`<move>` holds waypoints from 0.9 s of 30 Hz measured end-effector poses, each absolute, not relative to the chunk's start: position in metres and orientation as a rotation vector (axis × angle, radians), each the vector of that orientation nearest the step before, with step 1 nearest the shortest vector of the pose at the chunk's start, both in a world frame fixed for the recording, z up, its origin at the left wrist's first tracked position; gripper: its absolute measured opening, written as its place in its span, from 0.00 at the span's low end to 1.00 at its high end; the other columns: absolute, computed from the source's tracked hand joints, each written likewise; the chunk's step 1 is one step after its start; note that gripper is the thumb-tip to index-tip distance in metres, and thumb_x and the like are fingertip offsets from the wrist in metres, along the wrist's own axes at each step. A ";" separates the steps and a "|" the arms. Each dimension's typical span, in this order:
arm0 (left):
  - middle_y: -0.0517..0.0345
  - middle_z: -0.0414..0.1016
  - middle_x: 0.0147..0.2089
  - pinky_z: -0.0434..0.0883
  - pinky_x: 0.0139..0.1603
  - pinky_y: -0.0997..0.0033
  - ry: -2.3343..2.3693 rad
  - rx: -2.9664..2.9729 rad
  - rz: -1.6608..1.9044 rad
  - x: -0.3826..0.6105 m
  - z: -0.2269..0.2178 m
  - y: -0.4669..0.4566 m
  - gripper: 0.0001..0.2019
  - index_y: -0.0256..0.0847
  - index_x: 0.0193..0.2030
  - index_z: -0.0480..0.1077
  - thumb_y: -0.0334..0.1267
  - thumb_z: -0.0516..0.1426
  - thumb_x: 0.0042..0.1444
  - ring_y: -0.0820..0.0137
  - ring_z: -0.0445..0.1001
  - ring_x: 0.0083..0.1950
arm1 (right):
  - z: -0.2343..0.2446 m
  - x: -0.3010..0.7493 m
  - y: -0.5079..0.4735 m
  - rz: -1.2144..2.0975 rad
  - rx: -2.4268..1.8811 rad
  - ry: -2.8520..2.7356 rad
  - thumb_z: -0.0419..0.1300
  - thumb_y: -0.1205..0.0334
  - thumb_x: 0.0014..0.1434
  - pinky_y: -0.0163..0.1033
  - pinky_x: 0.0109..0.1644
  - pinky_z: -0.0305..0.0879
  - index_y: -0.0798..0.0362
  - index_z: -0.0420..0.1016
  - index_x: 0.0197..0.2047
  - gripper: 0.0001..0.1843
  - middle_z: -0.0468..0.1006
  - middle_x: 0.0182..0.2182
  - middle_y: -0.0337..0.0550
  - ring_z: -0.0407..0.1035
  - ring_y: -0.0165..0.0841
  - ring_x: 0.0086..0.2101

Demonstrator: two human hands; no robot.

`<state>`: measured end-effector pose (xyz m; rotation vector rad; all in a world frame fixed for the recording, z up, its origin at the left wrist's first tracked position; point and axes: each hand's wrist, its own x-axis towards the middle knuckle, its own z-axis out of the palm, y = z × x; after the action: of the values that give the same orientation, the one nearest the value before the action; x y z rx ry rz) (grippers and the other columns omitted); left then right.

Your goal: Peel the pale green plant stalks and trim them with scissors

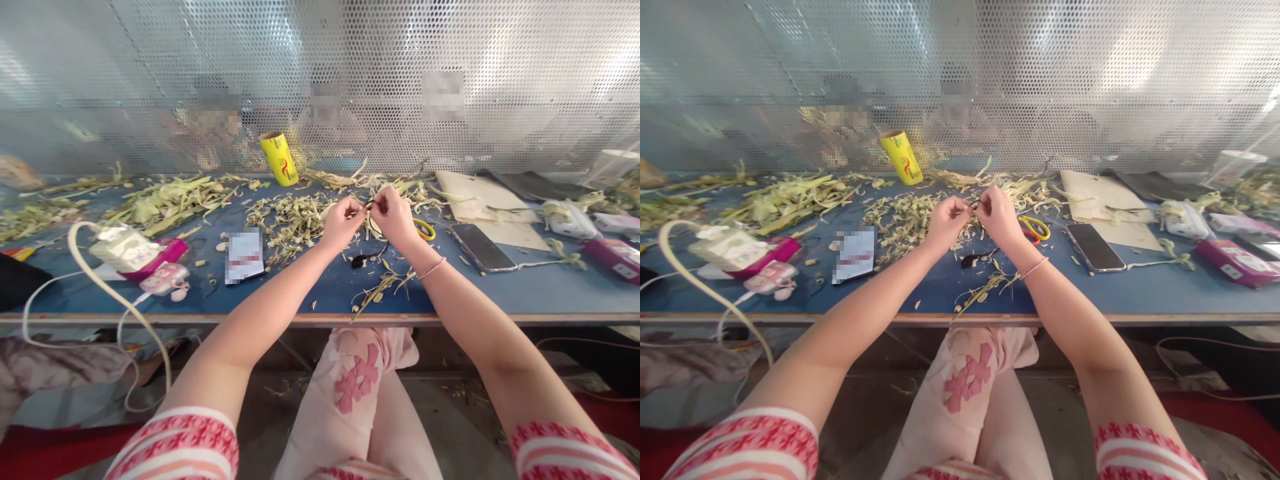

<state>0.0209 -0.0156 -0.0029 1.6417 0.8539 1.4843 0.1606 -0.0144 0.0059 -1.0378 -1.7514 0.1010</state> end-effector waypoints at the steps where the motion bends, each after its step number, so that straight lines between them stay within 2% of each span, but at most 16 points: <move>1: 0.57 0.73 0.37 0.62 0.29 0.76 0.866 1.665 1.502 0.021 -0.003 -0.016 0.09 0.39 0.24 0.61 0.34 0.58 0.50 0.78 0.67 0.30 | 0.006 0.160 -0.015 0.104 -1.040 -1.733 0.53 0.69 0.50 0.40 0.36 0.58 0.49 0.54 0.30 0.09 0.62 0.24 0.37 0.58 0.30 0.28; 7: 0.57 0.74 0.36 0.63 0.32 0.75 0.855 1.741 1.533 0.023 -0.006 -0.015 0.08 0.39 0.24 0.61 0.31 0.57 0.49 0.76 0.69 0.33 | 0.007 0.156 -0.019 0.143 -1.056 -1.686 0.54 0.70 0.49 0.42 0.39 0.60 0.49 0.56 0.30 0.09 0.66 0.27 0.39 0.62 0.32 0.30; 11: 0.58 0.73 0.34 0.62 0.30 0.77 0.861 1.673 1.517 0.024 -0.006 -0.014 0.09 0.39 0.23 0.60 0.31 0.57 0.49 0.78 0.66 0.29 | 0.009 0.155 -0.020 0.212 -1.068 -1.667 0.54 0.69 0.50 0.41 0.38 0.62 0.50 0.57 0.29 0.07 0.68 0.28 0.38 0.63 0.30 0.29; 16: 0.62 0.68 0.26 0.59 0.26 0.78 0.926 1.486 1.480 0.024 -0.004 -0.014 0.09 0.39 0.23 0.60 0.32 0.56 0.51 0.80 0.62 0.24 | 0.007 0.154 -0.016 0.221 -1.048 -1.657 0.56 0.69 0.50 0.40 0.36 0.64 0.50 0.59 0.28 0.06 0.69 0.28 0.38 0.65 0.30 0.30; 20: 0.65 0.63 0.20 0.59 0.25 0.79 0.926 1.383 1.470 0.025 -0.003 -0.013 0.08 0.39 0.24 0.61 0.31 0.56 0.50 0.80 0.62 0.23 | 0.002 0.155 -0.014 0.147 -1.001 -1.710 0.56 0.69 0.50 0.40 0.36 0.65 0.50 0.61 0.29 0.06 0.68 0.30 0.40 0.64 0.32 0.34; 27: 0.67 0.62 0.19 0.59 0.24 0.78 0.918 1.385 1.415 0.026 -0.007 -0.009 0.10 0.39 0.24 0.61 0.34 0.58 0.51 0.80 0.60 0.20 | 0.003 0.159 -0.016 -0.040 -0.872 -1.831 0.55 0.71 0.53 0.43 0.42 0.67 0.51 0.62 0.31 0.06 0.67 0.34 0.43 0.63 0.33 0.37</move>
<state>0.0260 -0.0089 -0.0071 1.3854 0.9178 1.4146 0.1590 -0.0164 0.0025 -0.8720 -1.8312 -0.0399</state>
